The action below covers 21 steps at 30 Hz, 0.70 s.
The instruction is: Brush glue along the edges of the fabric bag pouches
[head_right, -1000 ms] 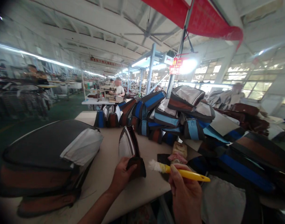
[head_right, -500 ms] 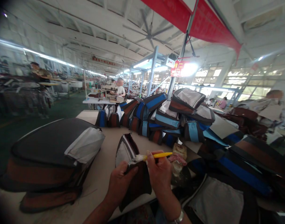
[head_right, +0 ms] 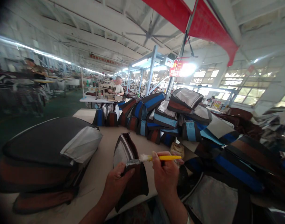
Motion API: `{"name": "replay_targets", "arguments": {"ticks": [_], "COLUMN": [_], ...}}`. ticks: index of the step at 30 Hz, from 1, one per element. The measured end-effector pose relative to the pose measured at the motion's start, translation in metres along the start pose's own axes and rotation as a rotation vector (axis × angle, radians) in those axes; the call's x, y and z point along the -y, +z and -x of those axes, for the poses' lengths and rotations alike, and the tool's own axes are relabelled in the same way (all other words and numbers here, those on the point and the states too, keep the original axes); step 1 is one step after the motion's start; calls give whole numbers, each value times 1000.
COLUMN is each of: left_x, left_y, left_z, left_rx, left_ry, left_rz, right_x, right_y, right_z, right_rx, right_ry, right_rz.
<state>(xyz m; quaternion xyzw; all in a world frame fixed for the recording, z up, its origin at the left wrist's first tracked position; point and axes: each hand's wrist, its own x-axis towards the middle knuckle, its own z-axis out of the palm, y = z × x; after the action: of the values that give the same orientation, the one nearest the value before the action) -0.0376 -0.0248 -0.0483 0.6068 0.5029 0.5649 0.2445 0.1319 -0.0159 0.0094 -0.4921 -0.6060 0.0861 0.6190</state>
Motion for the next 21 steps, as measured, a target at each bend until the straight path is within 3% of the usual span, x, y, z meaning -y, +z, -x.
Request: {"name": "replay_targets", "arguments": {"ticks": [3, 5, 8, 10, 13, 15, 18, 21], "left_x": [8, 18, 32, 35, 29, 22, 13, 9], "left_y": [4, 12, 24, 28, 24, 19, 15, 13], "left_z": [10, 24, 45, 51, 46, 38, 30, 27], "left_rx": [58, 70, -31, -113, -160, -150, -114, -115], "left_ry": [37, 71, 156, 293, 616, 763, 860, 932], "left_rz": [-18, -53, -147, -257, -481, -567, -630, -681], "right_x": [-7, -14, -21, -18, 0, 16, 31, 31], "right_y": [-2, -5, -17, -29, -42, -44, -35, -21], "right_z": [4, 5, 2, -2, -7, -10, -13, -14], "right_rx": [82, 67, -11, -23, 5, 38, 127, 289], "right_ry": [-99, -156, -89, -13, 51, 19, -116, -292], "right_rz": [28, 104, 94, 1, -150, -178, -119, -6]}}
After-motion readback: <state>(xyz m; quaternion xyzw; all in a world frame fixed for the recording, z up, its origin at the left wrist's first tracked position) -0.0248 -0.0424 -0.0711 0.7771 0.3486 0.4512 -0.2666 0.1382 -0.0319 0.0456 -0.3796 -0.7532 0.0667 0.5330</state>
